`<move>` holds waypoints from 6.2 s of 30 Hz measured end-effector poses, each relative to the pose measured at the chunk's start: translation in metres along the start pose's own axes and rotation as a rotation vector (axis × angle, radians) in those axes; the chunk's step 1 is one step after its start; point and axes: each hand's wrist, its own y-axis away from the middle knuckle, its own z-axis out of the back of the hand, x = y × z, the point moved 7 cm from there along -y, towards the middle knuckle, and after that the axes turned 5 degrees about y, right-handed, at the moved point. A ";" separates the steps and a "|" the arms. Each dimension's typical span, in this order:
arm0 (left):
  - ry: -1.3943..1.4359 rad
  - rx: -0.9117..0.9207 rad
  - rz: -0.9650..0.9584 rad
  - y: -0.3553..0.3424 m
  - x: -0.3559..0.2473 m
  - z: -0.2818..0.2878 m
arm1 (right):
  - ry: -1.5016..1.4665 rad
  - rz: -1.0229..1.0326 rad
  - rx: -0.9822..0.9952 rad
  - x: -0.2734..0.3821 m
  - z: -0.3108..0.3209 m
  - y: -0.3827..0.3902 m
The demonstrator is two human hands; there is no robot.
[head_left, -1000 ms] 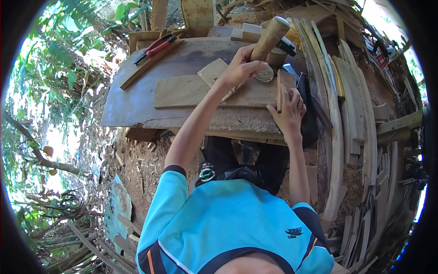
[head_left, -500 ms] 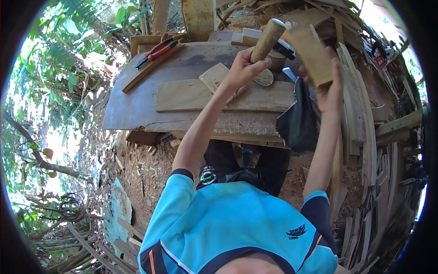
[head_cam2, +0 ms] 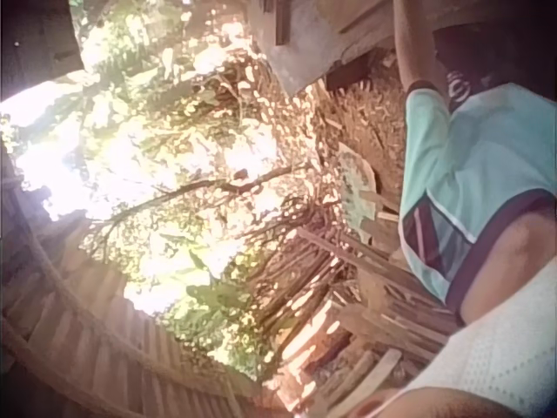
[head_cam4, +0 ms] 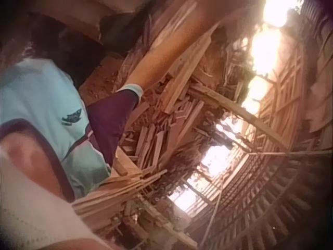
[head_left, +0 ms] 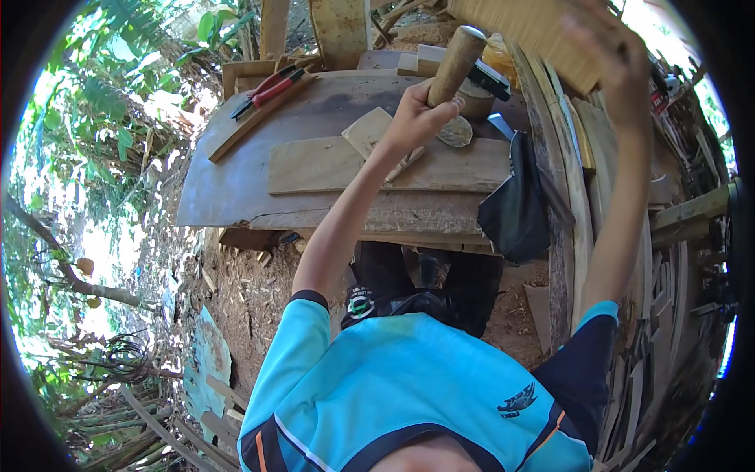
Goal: The person carves a small wooden block using a chisel and mallet, then sands the block and a long plank with sandpaper. The person measures the block with a ruler and arranges several wooden pieces on the workbench.
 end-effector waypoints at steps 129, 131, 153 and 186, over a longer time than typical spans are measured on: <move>0.394 -0.493 0.023 0.020 0.001 0.074 | -0.132 -0.483 0.374 -0.088 -0.122 0.193; 0.325 -0.477 0.017 0.017 -0.003 0.067 | -0.133 -0.491 0.372 -0.089 -0.121 0.194; 0.204 -0.348 0.000 0.010 -0.007 0.042 | -0.139 -0.500 0.350 -0.092 -0.120 0.198; -0.157 -0.326 -0.167 0.010 -0.005 0.042 | 0.162 0.124 0.352 -0.002 -0.025 -0.016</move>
